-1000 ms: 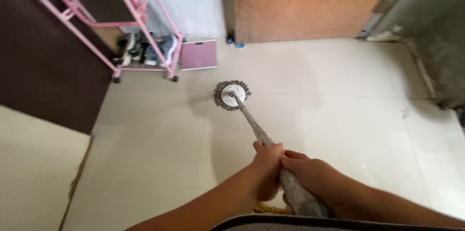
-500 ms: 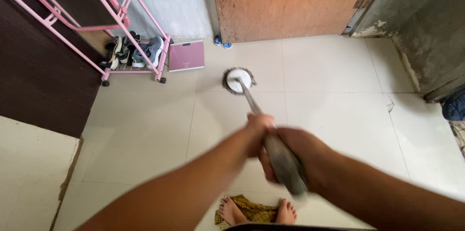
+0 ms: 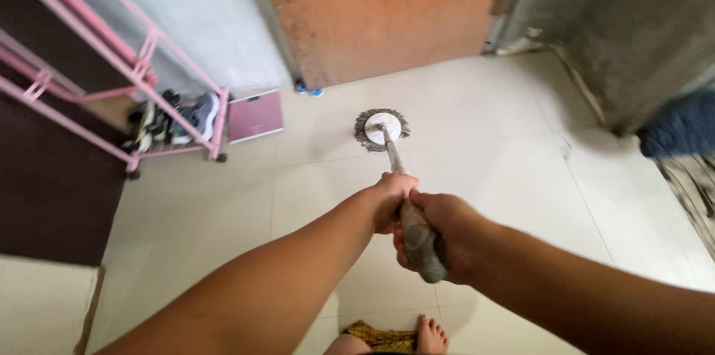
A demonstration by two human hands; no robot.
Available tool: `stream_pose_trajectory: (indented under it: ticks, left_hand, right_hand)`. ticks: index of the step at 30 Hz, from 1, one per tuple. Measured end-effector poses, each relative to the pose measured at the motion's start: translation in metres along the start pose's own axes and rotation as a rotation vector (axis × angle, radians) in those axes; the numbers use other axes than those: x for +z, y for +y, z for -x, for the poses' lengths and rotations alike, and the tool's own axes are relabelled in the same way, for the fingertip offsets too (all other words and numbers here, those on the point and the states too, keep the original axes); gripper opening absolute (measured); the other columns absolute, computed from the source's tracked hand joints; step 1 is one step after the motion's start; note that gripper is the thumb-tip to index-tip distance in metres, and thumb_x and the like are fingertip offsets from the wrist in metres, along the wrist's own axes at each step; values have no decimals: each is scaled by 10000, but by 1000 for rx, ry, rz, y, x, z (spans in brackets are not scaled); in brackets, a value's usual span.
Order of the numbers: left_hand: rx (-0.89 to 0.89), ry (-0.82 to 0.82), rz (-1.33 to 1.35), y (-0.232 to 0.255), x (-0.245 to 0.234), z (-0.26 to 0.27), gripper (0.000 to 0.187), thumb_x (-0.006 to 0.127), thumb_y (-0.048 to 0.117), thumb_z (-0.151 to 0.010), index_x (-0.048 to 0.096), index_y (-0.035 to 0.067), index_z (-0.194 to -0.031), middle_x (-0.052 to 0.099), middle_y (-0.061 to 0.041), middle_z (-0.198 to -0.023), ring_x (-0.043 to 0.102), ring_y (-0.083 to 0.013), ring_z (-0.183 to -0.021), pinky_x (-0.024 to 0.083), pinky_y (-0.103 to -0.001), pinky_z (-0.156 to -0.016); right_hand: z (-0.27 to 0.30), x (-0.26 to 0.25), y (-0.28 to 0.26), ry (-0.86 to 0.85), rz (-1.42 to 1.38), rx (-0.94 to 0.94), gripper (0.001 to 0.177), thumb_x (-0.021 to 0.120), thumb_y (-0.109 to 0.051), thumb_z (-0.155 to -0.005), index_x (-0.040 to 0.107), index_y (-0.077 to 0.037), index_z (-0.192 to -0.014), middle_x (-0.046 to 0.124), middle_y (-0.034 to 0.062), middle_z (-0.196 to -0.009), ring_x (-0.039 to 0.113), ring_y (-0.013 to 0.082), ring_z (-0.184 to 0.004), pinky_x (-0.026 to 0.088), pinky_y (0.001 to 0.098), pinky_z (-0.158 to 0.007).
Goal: The person mops the tiled floor of a room using a spin mop, moving the mop head across the surface and into the corners.
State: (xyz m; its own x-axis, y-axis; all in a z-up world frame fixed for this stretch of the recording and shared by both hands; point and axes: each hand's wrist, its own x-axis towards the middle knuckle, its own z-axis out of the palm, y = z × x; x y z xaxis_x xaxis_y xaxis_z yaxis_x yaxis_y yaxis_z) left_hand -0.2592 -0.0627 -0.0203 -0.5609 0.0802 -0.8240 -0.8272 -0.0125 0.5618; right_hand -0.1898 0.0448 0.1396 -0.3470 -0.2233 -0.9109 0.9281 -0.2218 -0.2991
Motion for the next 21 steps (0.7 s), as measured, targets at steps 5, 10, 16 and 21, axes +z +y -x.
stream_pose_trajectory:
  ticks: [5, 10, 16, 21]
  left_hand:
    - [-40, -174, 0, -14, 21, 67, 384, 424, 313, -1035, 435, -17, -1230, 637, -202, -1095, 691, -244, -827, 613, -361, -677]
    - [-146, -509, 24, -23, -6, 46, 453, 370, 391, -1030, 580, 2, -1125, 664, -199, -1050, 680, -265, -835, 617, -379, -694]
    - [-92, -339, -202, 6, -24, -57, 361, 419, 348, -1028, 573, 36, -1128, 676, -172, -1128, 694, -277, -972, 599, -446, -807]
    - [-121, -477, -183, -18, -36, -31, 370, 395, 342, -1022, 555, 36, -1154, 666, -174, -1146, 689, -274, -985, 594, -448, -830]
  right_hand:
    - [36, -17, 20, -25, -13, 67, 506, 293, -461, -1057, 527, -22, -966, 544, 104, -635, 526, 232, -520, 486, 402, -519]
    - [19, 5, 36, -11, -93, 108, 548, 318, -509, -1033, 547, -23, -923, 550, 118, -615, 511, 242, -488, 464, 397, -471]
    - [-47, 40, 22, 100, -328, -45, 545, 369, -517, -1083, 532, -9, -969, 548, 84, -666, 521, 186, -527, 491, 359, -519]
    - [-31, 53, 56, 40, -297, -84, 518, 317, -507, -1054, 525, -46, -940, 534, 77, -639, 497, 194, -500, 501, 374, -506]
